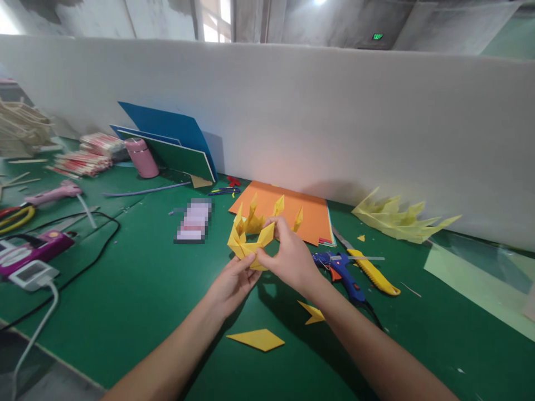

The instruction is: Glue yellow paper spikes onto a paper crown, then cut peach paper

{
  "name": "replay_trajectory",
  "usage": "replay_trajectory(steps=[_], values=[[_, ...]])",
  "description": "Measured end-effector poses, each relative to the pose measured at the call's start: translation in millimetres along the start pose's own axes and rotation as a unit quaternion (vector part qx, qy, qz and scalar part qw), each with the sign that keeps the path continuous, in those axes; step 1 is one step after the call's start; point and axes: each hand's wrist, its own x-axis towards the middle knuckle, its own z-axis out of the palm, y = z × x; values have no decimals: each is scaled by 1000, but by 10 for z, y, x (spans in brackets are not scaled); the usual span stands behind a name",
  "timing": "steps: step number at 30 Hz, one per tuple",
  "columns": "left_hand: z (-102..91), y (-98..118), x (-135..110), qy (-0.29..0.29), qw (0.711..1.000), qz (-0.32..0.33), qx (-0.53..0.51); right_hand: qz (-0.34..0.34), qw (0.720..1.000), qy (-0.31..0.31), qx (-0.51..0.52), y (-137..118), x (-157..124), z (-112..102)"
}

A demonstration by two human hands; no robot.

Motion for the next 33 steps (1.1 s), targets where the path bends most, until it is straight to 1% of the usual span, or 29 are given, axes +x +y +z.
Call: replay_trajectory(steps=[8, 14, 24, 30, 33], values=[[-12, -10, -7, -6, 1000, 1, 8, 4, 999, 10, -45, -1, -15, 26], [-7, -5, -8, -4, 1000, 0, 5, 13, 999, 11, -33, -29, -11, 23], [4, -6, -16, 11, 1000, -1, 6, 15, 998, 22, -63, -27, -9, 51], [3, -12, -11, 5, 1000, -1, 4, 5, 998, 28, -61, -29, -12, 51], [-1, -14, -5, -1, 1000, -3, 5, 13, 997, 23, -66, -36, -11, 47]])
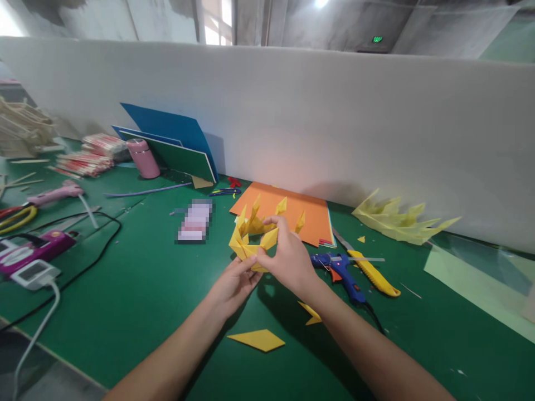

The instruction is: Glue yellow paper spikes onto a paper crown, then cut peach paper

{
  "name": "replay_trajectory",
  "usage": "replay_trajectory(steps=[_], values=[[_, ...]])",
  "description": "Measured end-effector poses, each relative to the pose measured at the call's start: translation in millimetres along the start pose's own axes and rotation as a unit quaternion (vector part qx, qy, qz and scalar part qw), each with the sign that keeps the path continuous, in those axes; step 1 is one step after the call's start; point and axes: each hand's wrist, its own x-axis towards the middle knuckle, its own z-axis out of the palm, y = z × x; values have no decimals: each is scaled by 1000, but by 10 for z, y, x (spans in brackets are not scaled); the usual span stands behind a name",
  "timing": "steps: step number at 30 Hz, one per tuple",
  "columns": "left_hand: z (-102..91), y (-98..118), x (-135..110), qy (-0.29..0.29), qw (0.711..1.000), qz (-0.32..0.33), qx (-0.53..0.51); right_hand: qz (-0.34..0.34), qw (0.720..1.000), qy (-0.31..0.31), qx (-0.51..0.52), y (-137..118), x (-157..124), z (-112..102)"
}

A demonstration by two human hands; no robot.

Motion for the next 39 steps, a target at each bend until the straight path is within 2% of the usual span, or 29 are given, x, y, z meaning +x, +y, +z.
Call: replay_trajectory(steps=[24, 30, 39], values=[[-12, 11, 9, 2, 1000, 0, -9, -12, 1000, -20, 12, -10, -18, 13], [-12, 2, 5, -1, 1000, 5, -10, -13, 999, 8, 35, -16, -22, 16], [-46, -18, 29, -14, 1000, 7, -11, -37, 999, 22, 16, -39, -2, 30]])
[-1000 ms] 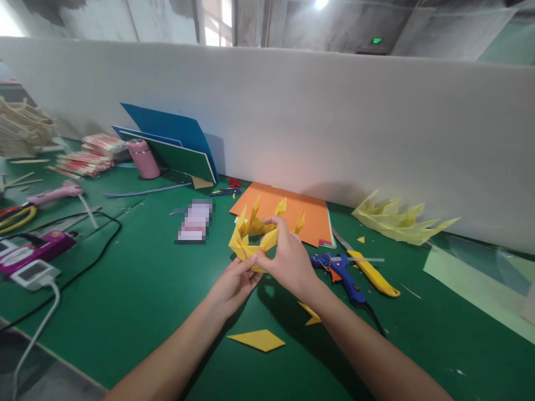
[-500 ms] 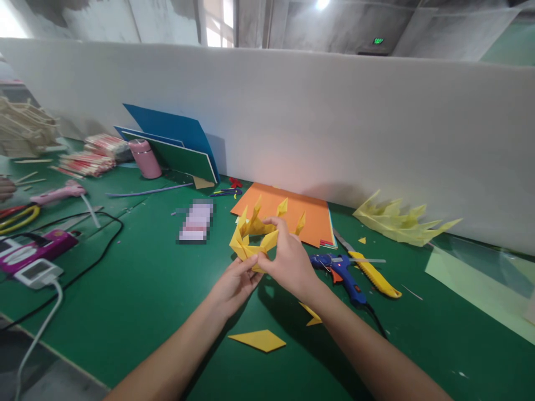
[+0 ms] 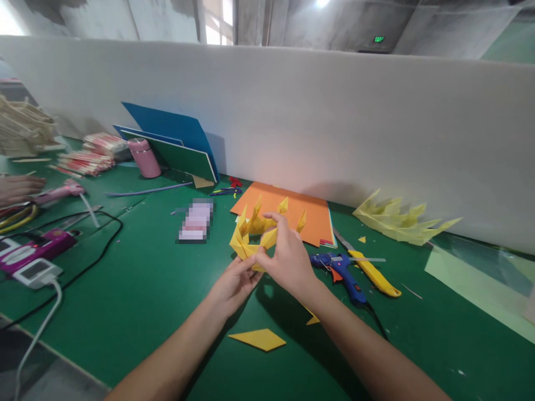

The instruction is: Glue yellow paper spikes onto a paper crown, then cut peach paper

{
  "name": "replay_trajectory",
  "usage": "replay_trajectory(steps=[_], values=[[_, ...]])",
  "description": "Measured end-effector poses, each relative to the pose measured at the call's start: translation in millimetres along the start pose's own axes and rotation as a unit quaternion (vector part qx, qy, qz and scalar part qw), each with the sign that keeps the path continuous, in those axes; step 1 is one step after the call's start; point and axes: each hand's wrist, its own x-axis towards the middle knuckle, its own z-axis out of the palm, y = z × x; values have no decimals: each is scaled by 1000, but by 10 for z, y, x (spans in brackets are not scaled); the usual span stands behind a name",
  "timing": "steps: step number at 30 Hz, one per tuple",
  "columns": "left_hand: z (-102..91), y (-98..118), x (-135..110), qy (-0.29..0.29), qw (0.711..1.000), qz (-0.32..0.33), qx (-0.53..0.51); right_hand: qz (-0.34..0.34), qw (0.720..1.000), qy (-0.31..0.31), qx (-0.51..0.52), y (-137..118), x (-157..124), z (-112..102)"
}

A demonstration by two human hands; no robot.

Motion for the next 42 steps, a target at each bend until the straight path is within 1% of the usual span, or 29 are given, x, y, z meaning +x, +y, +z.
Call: replay_trajectory(steps=[8, 12, 13, 15, 18, 22, 25, 27, 29, 31, 33, 34, 35, 38, 40, 42], values=[[20, 5, -7, 0, 1000, -3, -5, -3, 1000, 6, -21, -21, -8, 17], [48, 42, -22, 16, 1000, -5, -8, -10, 1000, -16, -15, 17, -19, -2], [52, 56, -26, 13, 1000, -1, -7, -16, 999, -31, -29, 34, -28, -17], [54, 91, -34, -4, 1000, 10, 2, -35, 993, -66, -89, 74, -57, -61], [49, 139, -45, -29, 999, 20, 21, -78, 974, -99, -189, 137, -116, -149], [48, 156, -43, -43, 999, 16, 29, -119, 960, -91, -237, 188, -176, -250], [55, 140, -28, -55, 997, 36, 29, -150, 953, -71, -255, 185, -188, -284], [57, 138, -17, -50, 996, 53, 42, -162, 950, -55, -261, 176, -189, -281], [55, 149, -7, -20, 995, 72, 71, -162, 951, -40, -261, 169, -189, -255], [50, 170, 1, 48, 988, 103, 101, -155, 953, -34, -260, 171, -186, -205], [47, 194, 6, 121, 976, 137, 121, -152, 954, -38, -256, 179, -177, -135], [46, 205, 6, 146, 970, 150, 127, -152, 954, -42, -255, 182, -171, -97], [47, 214, 5, 159, 966, 157, 132, -154, 954, -46, -253, 184, -165, -61], [45, 232, -5, 170, 962, 166, 137, -167, 951, -44, -256, 168, -167, 6], [33, 236, -13, 176, 958, 179, 143, -189, 949, -18, -250, 147, -207, -3], [18, 236, -24, 176, 949, 205, 164, -234, 947, 10, -221, 140, -284, -53]])
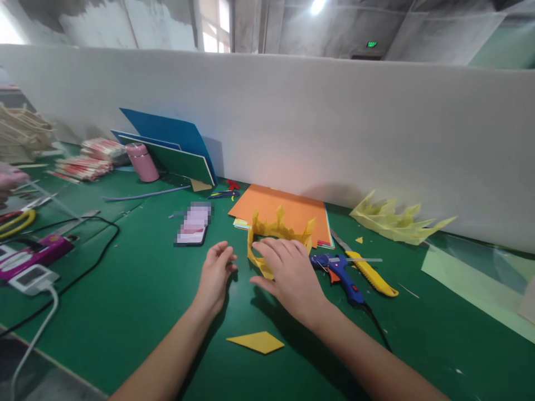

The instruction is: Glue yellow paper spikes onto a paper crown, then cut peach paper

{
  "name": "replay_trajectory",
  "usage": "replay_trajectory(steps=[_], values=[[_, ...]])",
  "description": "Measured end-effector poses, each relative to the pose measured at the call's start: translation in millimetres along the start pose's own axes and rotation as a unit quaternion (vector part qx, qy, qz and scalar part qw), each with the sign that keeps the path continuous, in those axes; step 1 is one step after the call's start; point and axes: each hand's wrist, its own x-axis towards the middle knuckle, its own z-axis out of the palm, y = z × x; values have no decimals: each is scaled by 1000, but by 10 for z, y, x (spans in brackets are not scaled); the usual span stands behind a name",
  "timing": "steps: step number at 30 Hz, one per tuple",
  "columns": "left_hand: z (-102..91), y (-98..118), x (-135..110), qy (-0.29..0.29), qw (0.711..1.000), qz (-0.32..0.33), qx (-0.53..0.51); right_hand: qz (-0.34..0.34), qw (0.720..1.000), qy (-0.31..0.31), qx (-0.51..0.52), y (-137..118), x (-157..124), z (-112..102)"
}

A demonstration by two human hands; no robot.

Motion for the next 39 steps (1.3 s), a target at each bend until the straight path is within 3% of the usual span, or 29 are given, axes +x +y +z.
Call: replay_trajectory(steps=[3, 7, 12, 15, 17, 22, 26, 31, 33, 37, 39], values=[[-16, -1, -30, -22, 996, 63, 53, -67, 995, 44, 56, 34, -187, -92], [-8, -1, -124, -136, 963, 165, 166, 1, 997, 46, 67, 214, -479, -146], [-9, -67, -208, -311, 863, 212, 337, 84, 994, -51, 54, 443, -610, -141], [-26, -116, -197, -341, 799, 258, 422, 77, 994, -55, 55, 483, -565, -149], [-35, -126, -181, -342, 772, 274, 460, 86, 994, -45, 55, 489, -539, -176], [-55, -27, -178, -387, 710, 260, 529, 216, 976, -5, 26, 597, -658, -280], [-95, 98, -196, -465, 648, 252, 548, 317, 947, -53, -8, 753, -899, -313], [-24, 52, -285, -497, 630, 244, 544, 387, 920, -46, 43, 866, -1087, -233], [69, -48, -353, -516, 622, 278, 520, 421, 901, -40, 94, 892, -1109, -190], [228, -291, -461, -583, 529, 355, 505, 460, 870, -26, 177, 931, -1130, -140], [253, -382, -476, -584, 505, 387, 504, 479, 854, -26, 201, 941, -1138, -140]])
